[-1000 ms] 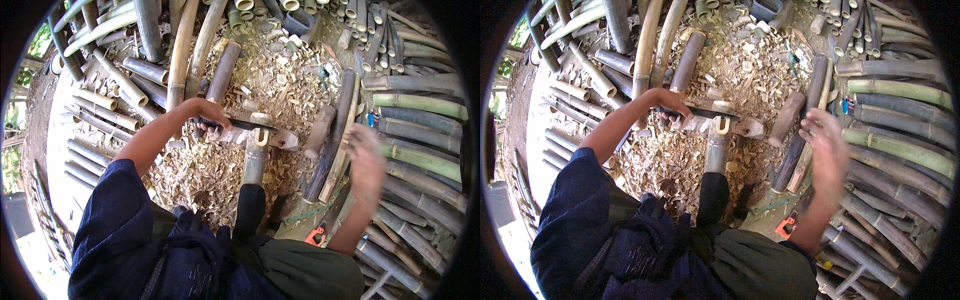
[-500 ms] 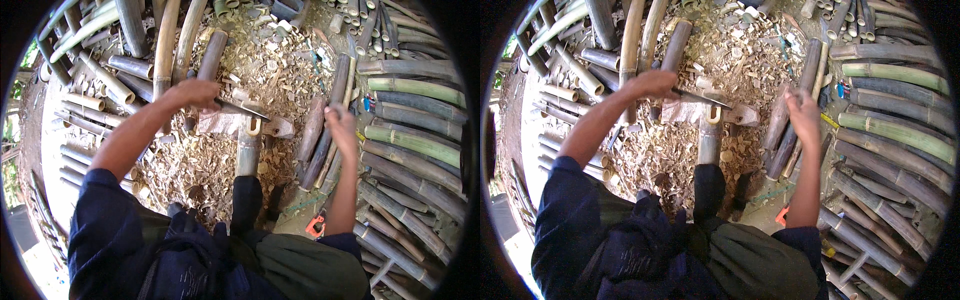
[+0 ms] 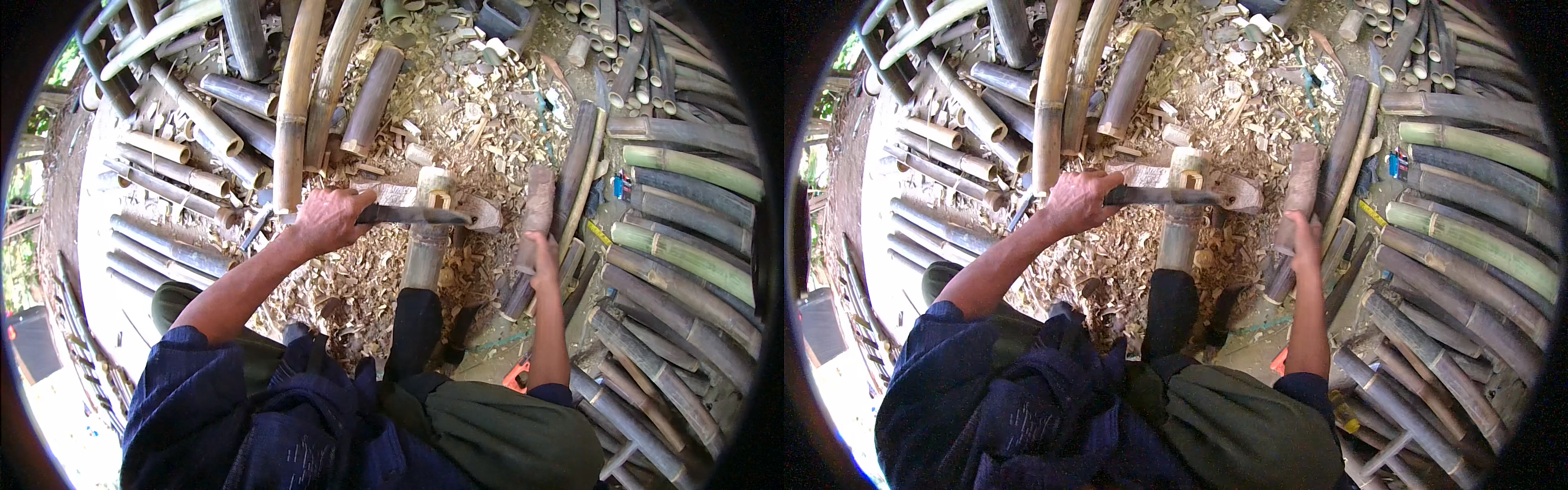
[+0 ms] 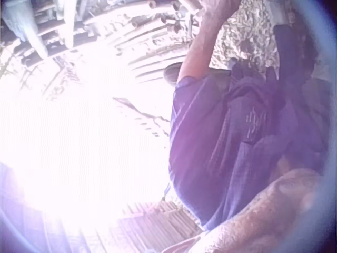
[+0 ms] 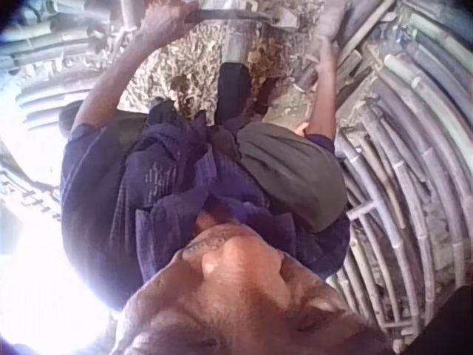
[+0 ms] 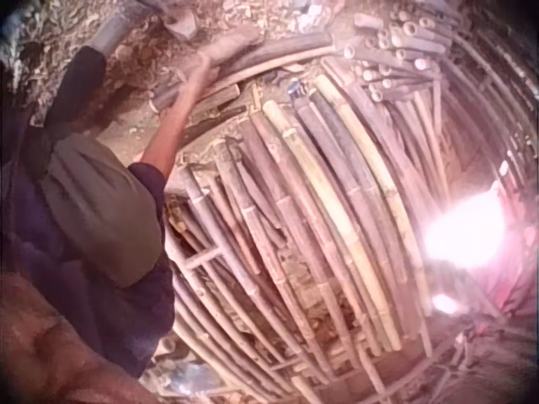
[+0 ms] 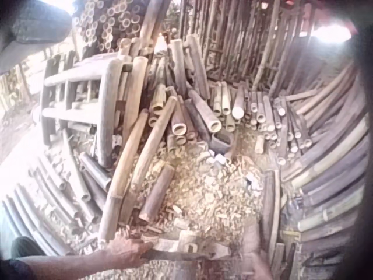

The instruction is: The person sits on the ground and uses a knife and a wooden mallet to carve and shape bamboo segments. They repeatedly strike the knife to cut the bamboo and smooth the edges, handling multiple pieces and organizing them on the floor.

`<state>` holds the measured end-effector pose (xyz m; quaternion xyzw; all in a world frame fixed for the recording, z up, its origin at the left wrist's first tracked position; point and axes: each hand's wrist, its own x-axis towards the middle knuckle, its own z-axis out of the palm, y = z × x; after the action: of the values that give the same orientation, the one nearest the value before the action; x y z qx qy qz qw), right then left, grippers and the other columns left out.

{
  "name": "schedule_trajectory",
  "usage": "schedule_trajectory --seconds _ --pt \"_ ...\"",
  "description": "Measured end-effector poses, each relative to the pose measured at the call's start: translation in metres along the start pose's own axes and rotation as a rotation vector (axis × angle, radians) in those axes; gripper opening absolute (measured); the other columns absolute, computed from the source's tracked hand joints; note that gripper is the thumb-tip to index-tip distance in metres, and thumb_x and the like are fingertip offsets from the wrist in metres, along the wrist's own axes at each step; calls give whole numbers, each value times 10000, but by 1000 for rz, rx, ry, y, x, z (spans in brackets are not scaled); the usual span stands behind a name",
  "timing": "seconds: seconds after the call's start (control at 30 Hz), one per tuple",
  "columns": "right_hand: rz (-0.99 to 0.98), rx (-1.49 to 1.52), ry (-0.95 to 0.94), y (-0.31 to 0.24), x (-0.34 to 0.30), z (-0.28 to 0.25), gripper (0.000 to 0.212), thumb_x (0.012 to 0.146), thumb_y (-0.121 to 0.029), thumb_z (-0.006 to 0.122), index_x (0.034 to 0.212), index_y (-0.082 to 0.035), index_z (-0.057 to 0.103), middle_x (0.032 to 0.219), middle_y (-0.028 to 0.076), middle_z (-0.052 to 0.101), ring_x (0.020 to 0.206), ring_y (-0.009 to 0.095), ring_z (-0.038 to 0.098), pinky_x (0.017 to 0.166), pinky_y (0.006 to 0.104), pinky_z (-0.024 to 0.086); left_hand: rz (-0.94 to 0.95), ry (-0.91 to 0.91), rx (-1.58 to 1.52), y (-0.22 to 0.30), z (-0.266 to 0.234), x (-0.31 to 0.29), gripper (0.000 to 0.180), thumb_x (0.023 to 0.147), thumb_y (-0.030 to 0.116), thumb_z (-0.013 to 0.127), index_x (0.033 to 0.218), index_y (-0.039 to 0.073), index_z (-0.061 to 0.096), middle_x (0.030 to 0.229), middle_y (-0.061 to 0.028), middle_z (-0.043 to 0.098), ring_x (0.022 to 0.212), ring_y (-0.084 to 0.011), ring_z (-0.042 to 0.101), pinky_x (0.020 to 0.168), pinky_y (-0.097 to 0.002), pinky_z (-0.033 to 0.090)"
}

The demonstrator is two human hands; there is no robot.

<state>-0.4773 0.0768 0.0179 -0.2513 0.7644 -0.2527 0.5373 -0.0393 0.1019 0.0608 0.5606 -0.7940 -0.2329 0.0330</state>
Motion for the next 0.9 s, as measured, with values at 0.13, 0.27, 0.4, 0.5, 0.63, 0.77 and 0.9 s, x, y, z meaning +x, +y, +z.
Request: schedule_trajectory --seconds 0.13,0.27,0.4,0.5,0.63,0.77,0.9 --pt "-6 577 -254 -18 -38 10 481 841 -293 640 1212 2 556 1011 127 661 830 258 680 669 427 590 -69 -195 70 -5 5 -9 300 917 363 716 1053 122 602 804 -149 721 776 -336 736 706 -512 565" --pt "-115 268 -321 -48 -61 -3 592 823 -309 696 1288 13 521 934 108 657 750 227 672 621 375 588 -64 -215 67 -7 7 -10 290 916 347 713 1061 118 612 807 -157 723 784 -341 737 712 -503 566" --pt "-352 -157 -343 -86 -91 22 687 752 -244 821 1303 40 524 954 135 669 736 209 676 653 349 589 -70 -268 64 -8 3 -6 219 939 286 661 1073 116 624 807 -162 724 794 -347 738 712 -489 569" --pt "-822 -647 -328 -106 -110 40 679 791 -328 814 1281 52 537 999 150 689 830 284 712 727 379 599 -104 -301 89 -6 5 -7 167 944 213 611 1070 105 633 805 -168 724 790 -351 740 712 -493 569" --pt "-1297 -1037 -623 -124 -144 51 655 706 -218 891 1222 -2 550 1052 200 692 898 293 736 725 404 611 -84 -345 78 -4 -5 -1 150 912 128 599 1045 76 645 814 -184 726 783 -355 743 719 -508 574" --pt "-1428 -1228 -714 -122 -174 67 780 594 -221 930 1235 -18 534 930 135 645 827 267 712 698 410 601 -102 -224 92 -6 1 -8 139 817 76 622 955 83 630 738 -181 696 722 -376 729 686 -528 576" --pt "-1374 -1260 -829 -112 -171 62 776 608 -251 937 1235 -28 536 912 98 623 796 258 698 671 416 598 -93 -205 85 -9 7 -9 139 830 64 608 964 83 636 724 -185 687 703 -374 723 665 -525 572"
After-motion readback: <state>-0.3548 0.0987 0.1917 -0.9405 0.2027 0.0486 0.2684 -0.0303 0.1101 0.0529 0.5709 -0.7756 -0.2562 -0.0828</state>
